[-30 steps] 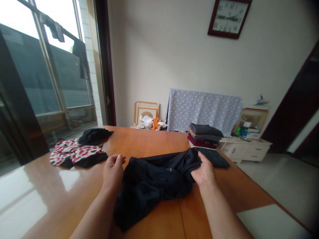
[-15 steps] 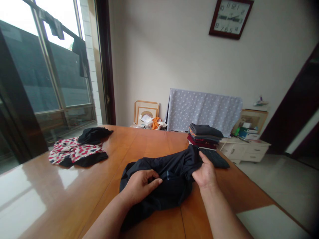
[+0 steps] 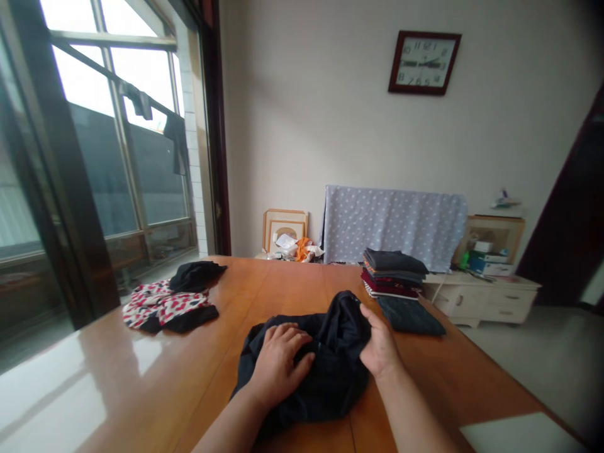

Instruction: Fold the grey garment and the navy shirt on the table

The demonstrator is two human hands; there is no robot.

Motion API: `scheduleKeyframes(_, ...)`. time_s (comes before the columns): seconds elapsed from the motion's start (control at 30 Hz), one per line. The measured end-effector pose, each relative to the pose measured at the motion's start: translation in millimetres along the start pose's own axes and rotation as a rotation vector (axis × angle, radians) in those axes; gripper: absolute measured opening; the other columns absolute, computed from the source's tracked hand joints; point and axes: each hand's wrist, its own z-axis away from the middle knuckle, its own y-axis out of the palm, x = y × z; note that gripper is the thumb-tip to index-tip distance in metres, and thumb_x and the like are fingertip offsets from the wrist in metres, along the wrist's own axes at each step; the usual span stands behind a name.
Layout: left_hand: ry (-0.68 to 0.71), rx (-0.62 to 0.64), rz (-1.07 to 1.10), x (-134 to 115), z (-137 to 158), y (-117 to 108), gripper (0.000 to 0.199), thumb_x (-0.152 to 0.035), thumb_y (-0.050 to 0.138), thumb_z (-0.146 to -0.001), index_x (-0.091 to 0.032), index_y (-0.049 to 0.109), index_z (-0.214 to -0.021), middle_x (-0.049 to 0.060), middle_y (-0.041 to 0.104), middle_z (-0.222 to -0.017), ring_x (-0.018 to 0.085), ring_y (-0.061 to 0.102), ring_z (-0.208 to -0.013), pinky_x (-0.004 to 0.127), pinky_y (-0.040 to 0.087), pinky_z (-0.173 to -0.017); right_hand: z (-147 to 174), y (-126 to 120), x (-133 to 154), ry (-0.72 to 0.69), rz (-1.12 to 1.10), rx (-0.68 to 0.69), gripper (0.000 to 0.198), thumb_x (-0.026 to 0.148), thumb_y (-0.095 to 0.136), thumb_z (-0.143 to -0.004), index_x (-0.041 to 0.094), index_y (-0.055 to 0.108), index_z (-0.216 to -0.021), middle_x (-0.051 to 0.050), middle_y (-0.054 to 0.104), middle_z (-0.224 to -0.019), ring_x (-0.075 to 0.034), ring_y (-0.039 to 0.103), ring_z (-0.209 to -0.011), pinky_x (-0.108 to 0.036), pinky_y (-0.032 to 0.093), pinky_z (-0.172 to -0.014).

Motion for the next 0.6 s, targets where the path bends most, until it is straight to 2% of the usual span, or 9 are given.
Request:
scheduleKeyframes(0.1,-0.028,0.089,-0.063,-3.8,4.5,6.1,0.040,-0.048,0.065,-0.084,-0.028,0.067,-0.119,0.008,0.069,-0.101,0.028,0.056,-0.101,0.044,0.035,-0.091,1.5,-2.1,-17.3,-0.120,0.311,-0.029,0.055,0.053,0.076,-0.075,0.022,0.067,-0.121,-0.006,0.073,-0.118,-0.026,0.066,-0.114,-0.042,0.050,-0.102)
scheduleKeyframes(0.2,-0.033,0.145,-0.137,-0.6,8.7,12.0,0.027,-0.043,0.066,-0.083,-0.028,0.070,-0.104,0.005,0.068,-0.094,0.026,0.055,-0.096,0.041,0.034,-0.086,2.9,-6.1,-37.6,-0.108,0.848,0.045,0.076,0.055,0.078,-0.070,0.020,0.057,-0.134,-0.010,0.070,-0.123,-0.031,0.061,-0.121,-0.041,0.046,-0.103)
scheduleKeyframes(0.23,-0.028,0.158,-0.152,1.1,9.6,13.7,0.022,-0.041,0.065,-0.083,-0.027,0.070,-0.101,0.005,0.067,-0.092,0.025,0.055,-0.095,0.040,0.033,-0.085,3.1,-6.4,-43.4,-0.118,1.068,0.040,0.074,0.051,0.079,-0.069,0.020,0.058,-0.132,-0.012,0.068,-0.126,-0.032,0.059,-0.123,-0.040,0.045,-0.103)
scheduleKeyframes(0.3,-0.018,0.172,-0.172,4.2,10.7,16.6,0.017,-0.037,0.064,-0.083,-0.026,0.070,-0.096,0.005,0.066,-0.092,0.024,0.054,-0.095,0.039,0.033,-0.084,2.9,-4.6,-51.1,-0.116,1.449,0.037,0.050,0.041,0.073,-0.074,0.023,0.066,-0.120,-0.012,0.068,-0.124,-0.031,0.060,-0.121,-0.037,0.044,-0.099)
scheduleKeyframes(0.37,-0.014,0.183,-0.190,6.1,10.4,18.4,0.014,-0.034,0.065,-0.082,-0.026,0.069,-0.092,0.005,0.066,-0.094,0.024,0.054,-0.096,0.038,0.033,-0.083,1.5,-1.1,-52.7,-0.098,1.668,0.044,0.029,0.033,0.064,-0.079,0.026,0.069,-0.107,-0.010,0.070,-0.118,-0.028,0.064,-0.115,-0.034,0.045,-0.093)
scheduleKeyframes(0.47,-0.015,0.213,-0.216,5.3,8.5,17.4,0.012,-0.030,0.066,-0.076,-0.024,0.066,-0.087,0.005,0.067,-0.096,0.024,0.055,-0.096,0.038,0.034,-0.081,-3.1,1.2,-47.5,-0.099,1.681,0.038,0.025,0.029,0.057,-0.082,0.027,0.069,-0.103,-0.009,0.073,-0.114,-0.026,0.067,-0.110,-0.032,0.046,-0.087)
scheduleKeyframes(0.6,0.001,0.247,-0.225,-5.7,7.2,5.8,0.011,-0.025,0.064,-0.073,-0.023,0.063,-0.084,0.003,0.069,-0.088,0.023,0.058,-0.093,0.039,0.035,-0.083,-10.6,-3.1,-35.5,-0.178,1.393,-0.024,0.027,0.034,0.055,-0.082,0.023,0.069,-0.102,-0.011,0.075,-0.106,-0.029,0.069,-0.104,-0.035,0.049,-0.084)
